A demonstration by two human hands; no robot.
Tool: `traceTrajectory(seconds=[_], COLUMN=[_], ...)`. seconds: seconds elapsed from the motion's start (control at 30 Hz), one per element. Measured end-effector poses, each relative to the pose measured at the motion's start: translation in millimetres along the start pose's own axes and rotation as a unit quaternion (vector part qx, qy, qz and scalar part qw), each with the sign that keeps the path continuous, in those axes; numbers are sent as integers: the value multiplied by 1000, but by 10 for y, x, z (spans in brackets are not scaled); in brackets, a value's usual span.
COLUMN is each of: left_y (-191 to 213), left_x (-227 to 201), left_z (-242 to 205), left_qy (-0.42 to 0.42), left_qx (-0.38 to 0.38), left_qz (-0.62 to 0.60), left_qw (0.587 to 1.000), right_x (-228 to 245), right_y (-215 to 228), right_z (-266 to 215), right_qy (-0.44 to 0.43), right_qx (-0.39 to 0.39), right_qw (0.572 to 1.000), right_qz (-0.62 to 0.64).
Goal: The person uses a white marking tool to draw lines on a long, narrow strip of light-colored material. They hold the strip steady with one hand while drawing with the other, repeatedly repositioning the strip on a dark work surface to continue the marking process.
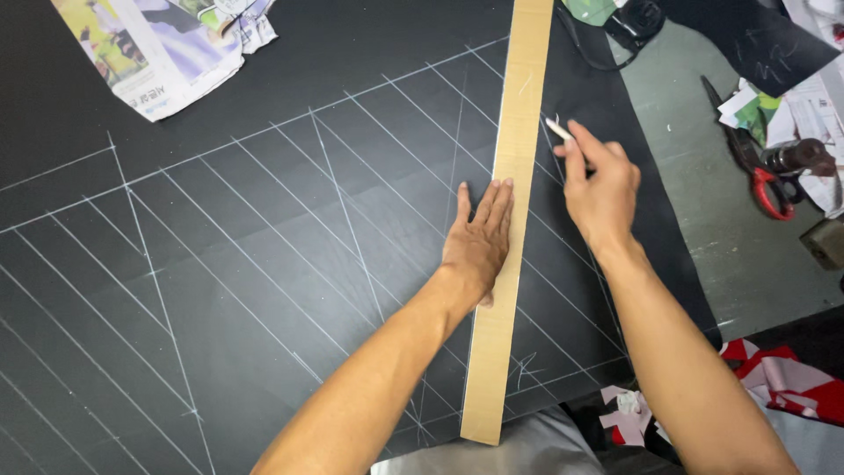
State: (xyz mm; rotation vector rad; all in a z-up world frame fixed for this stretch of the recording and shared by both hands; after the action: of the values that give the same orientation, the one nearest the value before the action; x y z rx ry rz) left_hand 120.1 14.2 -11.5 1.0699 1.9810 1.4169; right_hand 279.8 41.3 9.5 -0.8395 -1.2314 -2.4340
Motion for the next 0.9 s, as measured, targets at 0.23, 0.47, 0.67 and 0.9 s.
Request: traceTrajectory(seconds=[0.23, 0.47, 0.67, 0.9], left_y=[36, -21, -24, -22], left_x=[-5, -26, -37, -74], left_z=[-24, 15, 28, 36], left_qy=[8, -4, -8, -17], left_qx=[35, 33, 51, 60], left_qz=[-12, 1, -3, 10], left_qw=[999, 999, 999, 998], right_x=[-60, 137, 435, 507], right_y=[-183, -93, 538, 1297], right_z=[122, 57, -1329, -3546], right_qy=[73, 79, -7, -385], right_qx=[5, 32, 169, 357], right_qw=[997, 996, 985, 838], right_qz=[-8, -3, -36, -148])
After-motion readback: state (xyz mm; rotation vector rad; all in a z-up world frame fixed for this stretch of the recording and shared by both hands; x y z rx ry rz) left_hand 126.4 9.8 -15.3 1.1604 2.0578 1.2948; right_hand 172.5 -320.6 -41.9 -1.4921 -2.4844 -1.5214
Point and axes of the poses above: each hand's wrist, its own z-axis towards the middle knuckle, its own y-axis out of the back of the hand, x = y × z, the point moved 6 cm from there along z, towards the middle knuckle, and after that the axes turned 10 degrees about -x, right-handed, at the moved point
